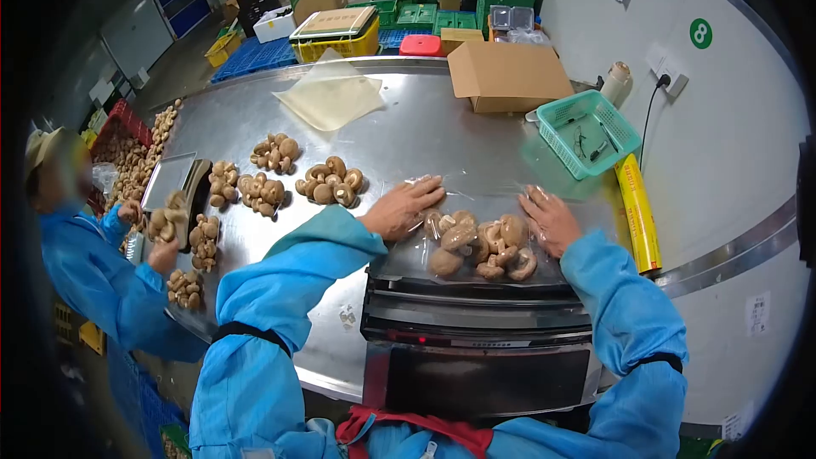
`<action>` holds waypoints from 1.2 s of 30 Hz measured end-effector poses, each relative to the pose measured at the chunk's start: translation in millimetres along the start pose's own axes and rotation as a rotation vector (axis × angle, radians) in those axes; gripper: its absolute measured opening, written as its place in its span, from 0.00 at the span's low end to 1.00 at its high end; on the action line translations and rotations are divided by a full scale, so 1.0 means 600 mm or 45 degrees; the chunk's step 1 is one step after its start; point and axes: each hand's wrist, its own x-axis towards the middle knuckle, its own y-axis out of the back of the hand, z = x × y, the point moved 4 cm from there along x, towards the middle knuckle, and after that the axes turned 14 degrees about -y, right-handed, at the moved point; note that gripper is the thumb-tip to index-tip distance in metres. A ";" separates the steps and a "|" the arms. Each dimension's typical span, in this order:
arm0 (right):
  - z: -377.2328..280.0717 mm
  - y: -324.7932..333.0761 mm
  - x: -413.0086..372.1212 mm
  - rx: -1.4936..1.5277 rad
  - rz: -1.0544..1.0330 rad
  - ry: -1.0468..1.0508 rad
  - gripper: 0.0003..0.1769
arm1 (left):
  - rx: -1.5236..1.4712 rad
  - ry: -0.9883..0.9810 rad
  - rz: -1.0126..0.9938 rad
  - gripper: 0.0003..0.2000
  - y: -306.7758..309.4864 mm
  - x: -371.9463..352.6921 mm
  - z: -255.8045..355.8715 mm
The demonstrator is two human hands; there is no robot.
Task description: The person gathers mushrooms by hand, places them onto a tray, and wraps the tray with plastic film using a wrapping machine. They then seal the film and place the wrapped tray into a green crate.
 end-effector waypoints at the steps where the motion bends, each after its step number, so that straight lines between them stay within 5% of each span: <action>1: 0.002 -0.012 -0.011 0.100 -0.010 -0.045 0.25 | -0.072 0.041 0.001 0.23 -0.006 -0.006 0.013; 4: -0.025 -0.005 -0.055 0.316 0.122 -0.086 0.20 | -0.406 0.166 0.052 0.23 -0.020 -0.034 0.059; 5: -0.036 0.015 -0.068 0.829 -0.071 -0.329 0.19 | -0.447 0.118 0.195 0.20 -0.015 -0.043 0.080; 6: -0.045 0.029 -0.085 1.338 -0.270 -0.563 0.18 | -1.220 0.596 0.209 0.20 0.016 -0.037 0.117; 7: -0.051 0.042 -0.100 1.422 -0.237 -0.618 0.18 | -1.494 0.697 0.231 0.21 0.012 -0.048 0.131; 8: -0.058 0.052 -0.114 1.512 -0.206 -0.666 0.18 | -1.341 0.491 0.415 0.19 0.010 -0.057 0.150; 9: -0.061 0.060 -0.133 1.618 -0.343 -0.746 0.17 | -1.437 0.669 0.325 0.18 -0.013 -0.078 0.164; 10: -0.064 0.070 -0.154 1.714 -0.493 -0.827 0.17 | -1.916 1.014 0.477 0.16 0.006 -0.081 0.212; 12: -0.101 0.112 -0.201 1.797 -0.601 -0.583 0.16 | -2.156 1.170 0.417 0.13 0.060 -0.092 0.284; 13: -0.113 0.096 -0.238 1.907 -0.828 -0.699 0.16 | -2.241 1.202 0.407 0.13 0.032 -0.122 0.303; 14: -0.124 0.077 -0.278 2.001 -1.056 -0.817 0.17 | -2.231 1.494 0.409 0.14 -0.006 -0.159 0.325; 16: -0.172 0.018 -0.338 2.299 -1.035 -1.346 0.19 | -2.516 1.571 0.329 0.17 -0.107 -0.226 0.368; 19: -0.197 -0.046 -0.399 2.387 -0.966 -1.464 0.18 | -2.460 1.784 0.383 0.17 -0.126 -0.250 0.422; 21: -0.180 -0.076 -0.421 2.596 -0.799 -1.317 0.21 | -2.574 1.684 0.776 0.17 -0.180 -0.286 0.408; 24: -0.199 -0.053 -0.436 2.905 -0.488 -1.324 0.23 | -2.469 1.528 0.993 0.18 -0.121 -0.276 0.407; 26: -0.237 -0.013 -0.428 2.543 -0.126 -1.349 0.16 | -2.491 1.466 1.146 0.20 -0.121 -0.276 0.413; 28: -0.246 -0.011 -0.428 1.602 0.033 -1.236 0.11 | -2.118 1.290 1.065 0.18 -0.113 -0.276 0.421; 31: -0.261 -0.027 -0.432 1.473 0.493 -1.339 0.13 | -1.375 1.089 0.886 0.13 -0.122 -0.282 0.416; 34: -0.277 -0.031 -0.438 1.440 0.677 -1.420 0.13 | -1.076 0.994 0.959 0.10 -0.106 -0.277 0.411; 36: -0.295 -0.029 -0.460 1.775 0.781 -1.463 0.13 | -1.012 1.084 0.940 0.10 -0.102 -0.287 0.404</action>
